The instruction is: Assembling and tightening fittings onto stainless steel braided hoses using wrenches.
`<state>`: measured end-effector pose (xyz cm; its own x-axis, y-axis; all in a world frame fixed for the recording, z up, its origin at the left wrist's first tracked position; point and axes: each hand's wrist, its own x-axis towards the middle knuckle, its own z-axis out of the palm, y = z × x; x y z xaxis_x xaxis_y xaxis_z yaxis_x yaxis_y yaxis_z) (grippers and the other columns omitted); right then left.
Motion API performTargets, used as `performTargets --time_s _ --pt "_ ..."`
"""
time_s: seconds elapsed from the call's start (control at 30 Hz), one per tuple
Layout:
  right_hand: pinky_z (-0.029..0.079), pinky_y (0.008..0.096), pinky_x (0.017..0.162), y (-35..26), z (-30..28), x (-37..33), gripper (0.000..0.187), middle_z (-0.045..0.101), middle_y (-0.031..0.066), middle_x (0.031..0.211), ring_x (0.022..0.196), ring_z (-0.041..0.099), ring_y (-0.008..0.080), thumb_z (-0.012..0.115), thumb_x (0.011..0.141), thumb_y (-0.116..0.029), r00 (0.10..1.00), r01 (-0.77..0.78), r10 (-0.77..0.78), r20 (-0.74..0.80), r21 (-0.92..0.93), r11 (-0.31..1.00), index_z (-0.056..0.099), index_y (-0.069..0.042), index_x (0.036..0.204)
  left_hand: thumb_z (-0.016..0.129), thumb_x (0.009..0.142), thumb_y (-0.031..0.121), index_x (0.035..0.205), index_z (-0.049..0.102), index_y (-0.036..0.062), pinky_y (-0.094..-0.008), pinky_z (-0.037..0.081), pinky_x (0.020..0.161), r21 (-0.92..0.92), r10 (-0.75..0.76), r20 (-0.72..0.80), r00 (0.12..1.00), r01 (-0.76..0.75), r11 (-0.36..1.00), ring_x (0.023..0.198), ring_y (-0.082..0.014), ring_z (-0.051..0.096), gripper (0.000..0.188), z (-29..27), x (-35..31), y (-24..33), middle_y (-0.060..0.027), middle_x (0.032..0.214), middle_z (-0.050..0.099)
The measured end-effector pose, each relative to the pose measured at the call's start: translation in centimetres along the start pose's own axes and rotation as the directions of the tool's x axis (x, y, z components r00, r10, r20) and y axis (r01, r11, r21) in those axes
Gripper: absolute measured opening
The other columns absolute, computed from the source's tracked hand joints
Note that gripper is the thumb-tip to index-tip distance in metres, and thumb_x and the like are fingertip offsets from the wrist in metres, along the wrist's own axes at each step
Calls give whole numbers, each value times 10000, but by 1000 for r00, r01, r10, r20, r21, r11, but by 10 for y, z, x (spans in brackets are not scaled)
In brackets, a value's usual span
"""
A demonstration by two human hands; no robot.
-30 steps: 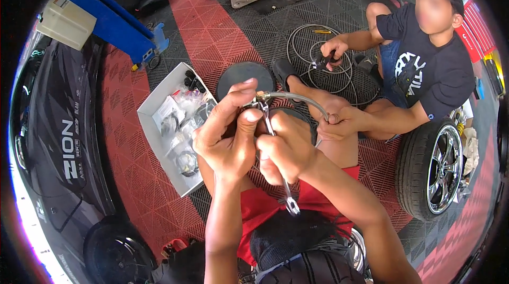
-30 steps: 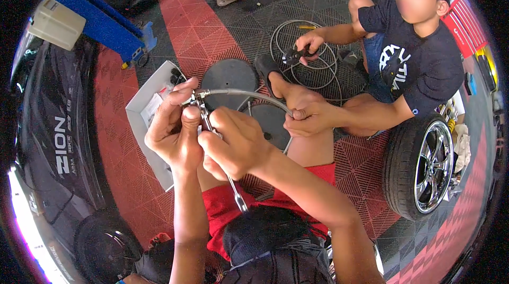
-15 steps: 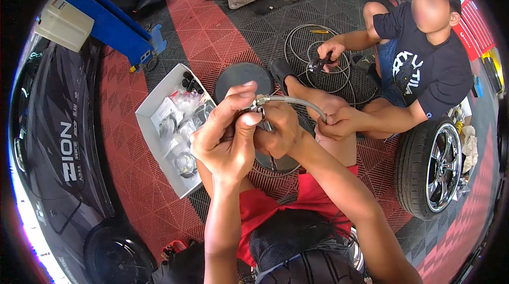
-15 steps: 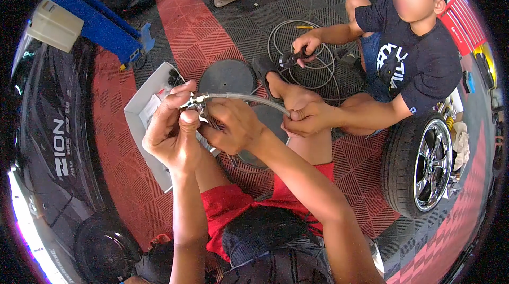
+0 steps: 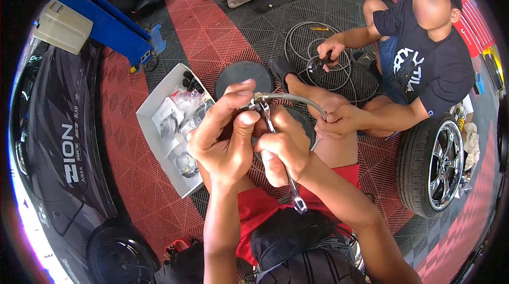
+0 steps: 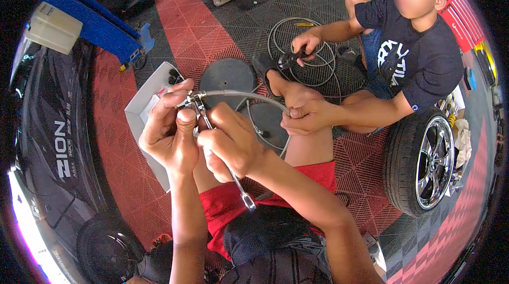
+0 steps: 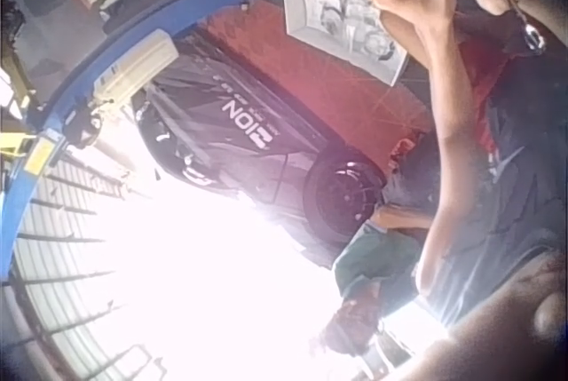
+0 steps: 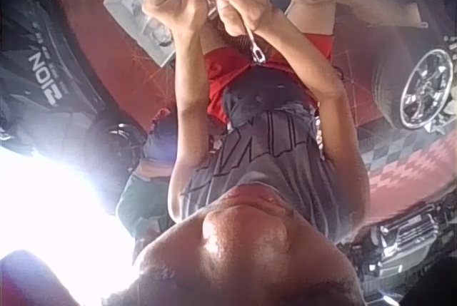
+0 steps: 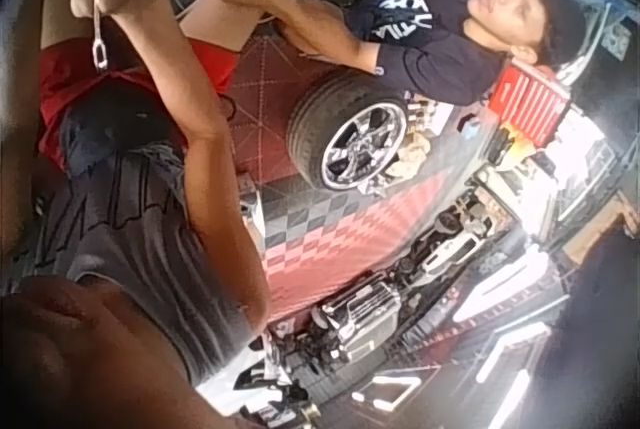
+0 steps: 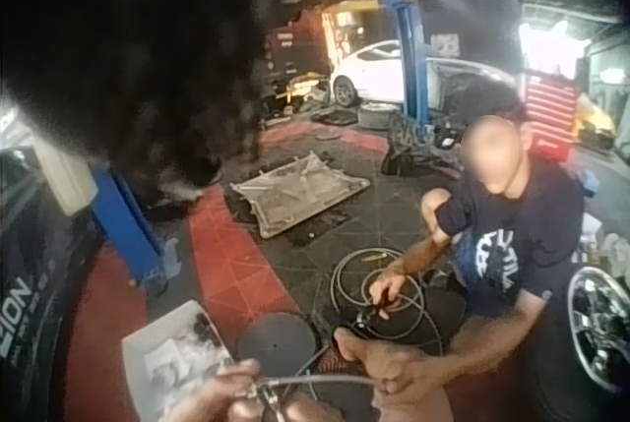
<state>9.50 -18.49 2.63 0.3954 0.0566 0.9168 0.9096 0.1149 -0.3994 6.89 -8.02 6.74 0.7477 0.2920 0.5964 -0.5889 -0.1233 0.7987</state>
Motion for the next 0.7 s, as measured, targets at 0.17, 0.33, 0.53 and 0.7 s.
performTargets --time_s 0.17,0.33,0.53,0.7 --pt "410 374 477 -22 -9 16 70 448 141 737 577 490 274 550 803 -77 990 -122 122 66 0 993 529 -19 771 687 819 -74 1027 650 -87 -315 533 848 36 99 -2 995 -99 994 982 -237 666 211 3 1 -3 -236 1066 682" --pt "395 368 470 -17 -10 23 53 443 134 723 566 493 269 529 800 -59 992 -117 120 29 -90 989 526 -27 758 688 811 -81 1021 652 -91 -324 531 859 47 109 9 994 -109 993 1013 -256 660 213 6 0 -5 -248 1052 682" --pt "386 379 465 -17 -10 23 72 432 136 700 531 463 282 524 767 -83 980 -192 191 47 14 981 515 -22 731 691 822 -66 1019 654 -91 -304 536 830 11 95 -11 995 -95 995 977 -233 666 202 1 -3 -5 -244 1047 684" --pt "369 389 442 -22 -16 33 100 417 138 652 501 438 283 502 734 -102 976 -200 200 84 -12 980 480 -15 689 704 810 -61 989 658 -92 -324 546 829 84 164 4 987 -163 983 974 -258 677 187 3 0 -5 -237 1007 693"
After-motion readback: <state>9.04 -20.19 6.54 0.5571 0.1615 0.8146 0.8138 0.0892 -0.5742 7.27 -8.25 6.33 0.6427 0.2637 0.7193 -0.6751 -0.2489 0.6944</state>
